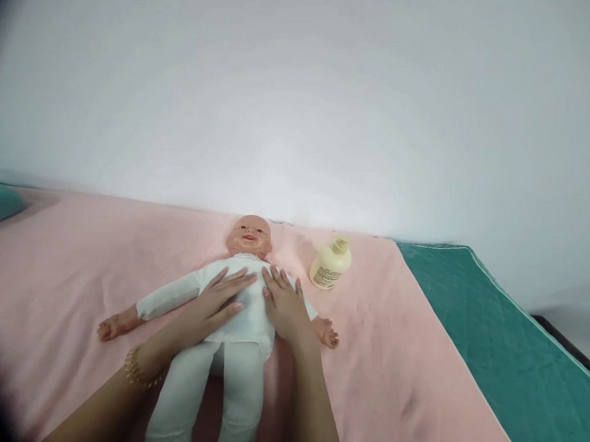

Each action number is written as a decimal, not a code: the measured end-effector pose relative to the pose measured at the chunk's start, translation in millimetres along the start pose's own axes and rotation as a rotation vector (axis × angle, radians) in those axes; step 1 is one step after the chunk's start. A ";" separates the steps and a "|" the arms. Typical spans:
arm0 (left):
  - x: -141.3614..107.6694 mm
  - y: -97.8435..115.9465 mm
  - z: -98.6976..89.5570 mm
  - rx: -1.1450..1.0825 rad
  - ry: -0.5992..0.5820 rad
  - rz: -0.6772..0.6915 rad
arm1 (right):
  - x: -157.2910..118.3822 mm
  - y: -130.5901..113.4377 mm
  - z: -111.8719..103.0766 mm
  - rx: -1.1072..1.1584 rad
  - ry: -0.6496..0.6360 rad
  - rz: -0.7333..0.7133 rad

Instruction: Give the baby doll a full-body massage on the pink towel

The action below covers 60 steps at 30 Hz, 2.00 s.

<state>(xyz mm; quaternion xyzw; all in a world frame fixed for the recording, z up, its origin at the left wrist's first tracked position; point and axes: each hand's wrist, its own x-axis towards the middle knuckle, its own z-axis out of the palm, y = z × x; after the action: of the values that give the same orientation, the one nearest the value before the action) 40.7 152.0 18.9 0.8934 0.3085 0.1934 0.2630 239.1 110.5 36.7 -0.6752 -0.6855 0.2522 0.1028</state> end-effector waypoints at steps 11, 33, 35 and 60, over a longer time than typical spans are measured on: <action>6.0 -27.5 20.8 0.266 0.421 -0.447 | -2.0 -3.6 -0.7 0.005 0.074 -0.027; -2.8 -38.1 11.8 0.416 0.400 -0.324 | 12.0 -27.1 23.3 0.092 0.073 -0.281; -2.0 -37.3 12.3 0.424 0.403 -0.322 | 14.2 -22.6 25.9 0.063 0.099 -0.221; -3.7 20.9 13.3 -0.148 -0.083 0.231 | 0.7 0.4 -0.9 -0.097 0.006 0.081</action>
<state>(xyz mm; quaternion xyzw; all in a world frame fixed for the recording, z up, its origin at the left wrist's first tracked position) 54.1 130.8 20.1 0.9084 0.1772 0.2075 0.3169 239.8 111.4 37.2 -0.7074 -0.6687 0.2204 0.0619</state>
